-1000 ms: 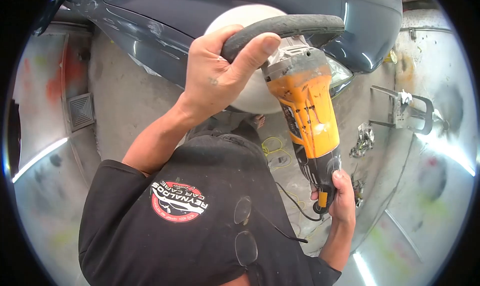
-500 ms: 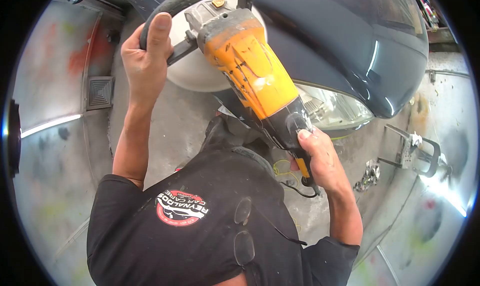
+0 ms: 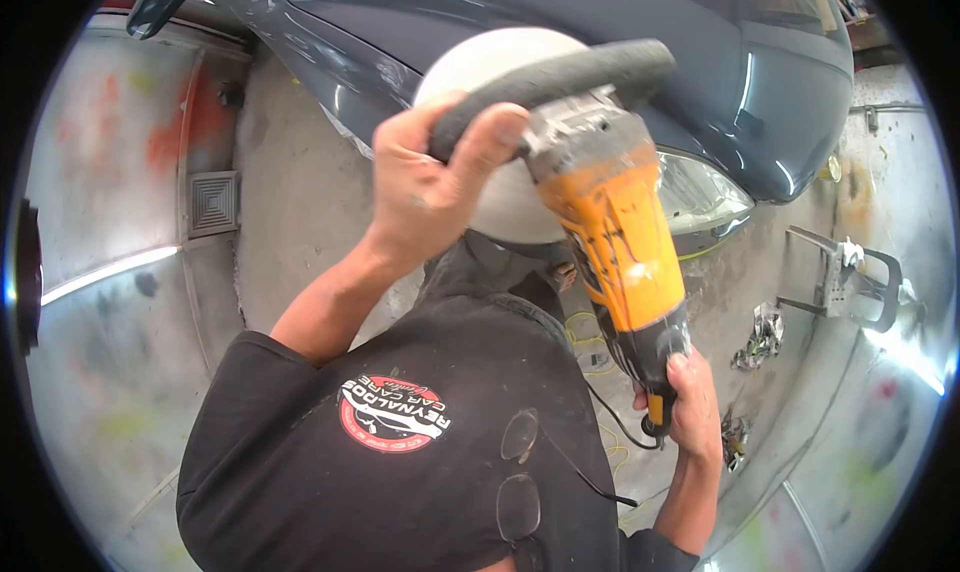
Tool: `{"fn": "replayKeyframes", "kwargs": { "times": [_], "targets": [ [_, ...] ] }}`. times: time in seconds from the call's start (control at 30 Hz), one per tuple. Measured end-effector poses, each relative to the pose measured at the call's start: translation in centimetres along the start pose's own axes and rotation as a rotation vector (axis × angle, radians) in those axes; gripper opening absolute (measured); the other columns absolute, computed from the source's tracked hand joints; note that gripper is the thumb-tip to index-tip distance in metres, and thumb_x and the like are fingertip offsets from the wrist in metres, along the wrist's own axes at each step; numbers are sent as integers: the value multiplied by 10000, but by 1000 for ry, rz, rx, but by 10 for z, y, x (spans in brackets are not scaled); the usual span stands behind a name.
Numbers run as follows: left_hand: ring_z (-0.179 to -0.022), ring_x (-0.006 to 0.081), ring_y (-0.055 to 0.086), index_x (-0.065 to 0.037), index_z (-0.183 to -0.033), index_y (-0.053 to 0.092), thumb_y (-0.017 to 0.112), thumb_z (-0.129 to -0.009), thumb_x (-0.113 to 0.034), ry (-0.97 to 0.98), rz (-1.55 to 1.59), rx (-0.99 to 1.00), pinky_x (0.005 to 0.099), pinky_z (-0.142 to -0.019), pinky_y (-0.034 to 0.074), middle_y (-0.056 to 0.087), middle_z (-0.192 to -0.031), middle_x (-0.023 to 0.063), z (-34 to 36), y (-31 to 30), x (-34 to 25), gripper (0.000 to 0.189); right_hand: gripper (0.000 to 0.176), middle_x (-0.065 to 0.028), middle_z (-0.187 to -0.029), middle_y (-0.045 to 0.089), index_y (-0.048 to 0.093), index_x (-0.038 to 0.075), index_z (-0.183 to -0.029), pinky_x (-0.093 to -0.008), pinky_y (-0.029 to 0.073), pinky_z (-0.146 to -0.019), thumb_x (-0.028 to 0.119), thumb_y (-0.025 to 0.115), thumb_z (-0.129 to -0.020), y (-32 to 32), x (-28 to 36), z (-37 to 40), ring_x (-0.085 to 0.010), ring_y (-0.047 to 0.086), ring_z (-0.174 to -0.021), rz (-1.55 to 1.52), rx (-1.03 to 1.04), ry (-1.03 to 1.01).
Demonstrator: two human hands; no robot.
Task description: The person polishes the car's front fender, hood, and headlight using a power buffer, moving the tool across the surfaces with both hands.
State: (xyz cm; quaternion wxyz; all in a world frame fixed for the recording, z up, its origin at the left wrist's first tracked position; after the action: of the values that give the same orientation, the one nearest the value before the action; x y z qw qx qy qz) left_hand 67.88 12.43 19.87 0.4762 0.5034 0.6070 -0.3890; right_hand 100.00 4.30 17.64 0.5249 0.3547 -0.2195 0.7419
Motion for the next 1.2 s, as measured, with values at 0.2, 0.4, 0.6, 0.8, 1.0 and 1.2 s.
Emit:
{"fn": "replayKeyframes", "kwargs": {
  "times": [0.2, 0.4, 0.6, 0.8, 1.0, 1.2],
  "targets": [
    [-656, 33, 509, 13, -858, 690, 729, -943, -273, -53, -60, 90, 215, -563, 410, 608, -722, -44, 1, 2, 1, 300, 555, -96, -777, 610, 561, -32, -1117, -276, 487, -541, 486, 515, -925, 7, -8, 19, -155, 587, -581, -58, -66, 20],
    [-730, 62, 622, 42, -960, 725, 741, -923, -197, 57, -151, -102, 224, -633, 491, 717, -816, 34, -7, -68, -17, 242, 478, -77, -796, 610, 560, -22, -1117, -259, 458, -577, 419, 503, -941, 58, 25, -24, -138, 580, -610, 32, 83, -4],
    [-531, 43, 254, -124, -659, 407, 593, -1021, -380, 41, -292, -318, 251, -505, 203, 315, -584, -72, -22, -136, -8, 482, 345, -16, -760, 524, 555, 0, -1056, -257, 428, -598, 330, 488, -980, 109, 72, -75, -98, 506, -670, 107, 253, -41],
    [-551, 43, 329, -71, -727, 515, 609, -1013, -376, 6, -341, -214, 235, -524, 247, 401, -622, -57, -5, -79, -12, 428, 456, -14, -783, 524, 552, 3, -1044, -258, 428, -572, 455, 502, -1002, 69, 31, -50, -92, 498, -654, 95, 181, -59],
    [-717, 67, 625, 25, -991, 728, 692, -954, -185, 46, -154, 208, 222, -622, 490, 715, -810, 43, -4, 42, -5, 216, 543, -63, -766, 606, 577, -18, -1081, -268, 453, -546, 515, 522, -993, -11, -50, 20, -121, 563, -582, -24, -95, 7],
    [-602, 82, 572, 10, -889, 720, 764, -895, -263, -26, -66, 266, 272, -525, 449, 655, -684, 44, -8, 97, 15, 277, 600, -89, -700, 607, 602, -38, -1036, -263, 449, -509, 547, 474, -1005, -37, -57, 54, -140, 568, -532, -122, -250, 22]
  ]
}}
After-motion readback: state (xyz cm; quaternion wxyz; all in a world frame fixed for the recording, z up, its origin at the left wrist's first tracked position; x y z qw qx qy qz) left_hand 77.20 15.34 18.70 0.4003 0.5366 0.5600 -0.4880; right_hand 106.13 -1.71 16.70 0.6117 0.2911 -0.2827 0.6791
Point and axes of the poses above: each hand's wrist, its own z-axis away from the middle knuckle, its own y-axis out of the palm, x = y × z, the point moved 3 cm from there along -z, towards the middle knuckle
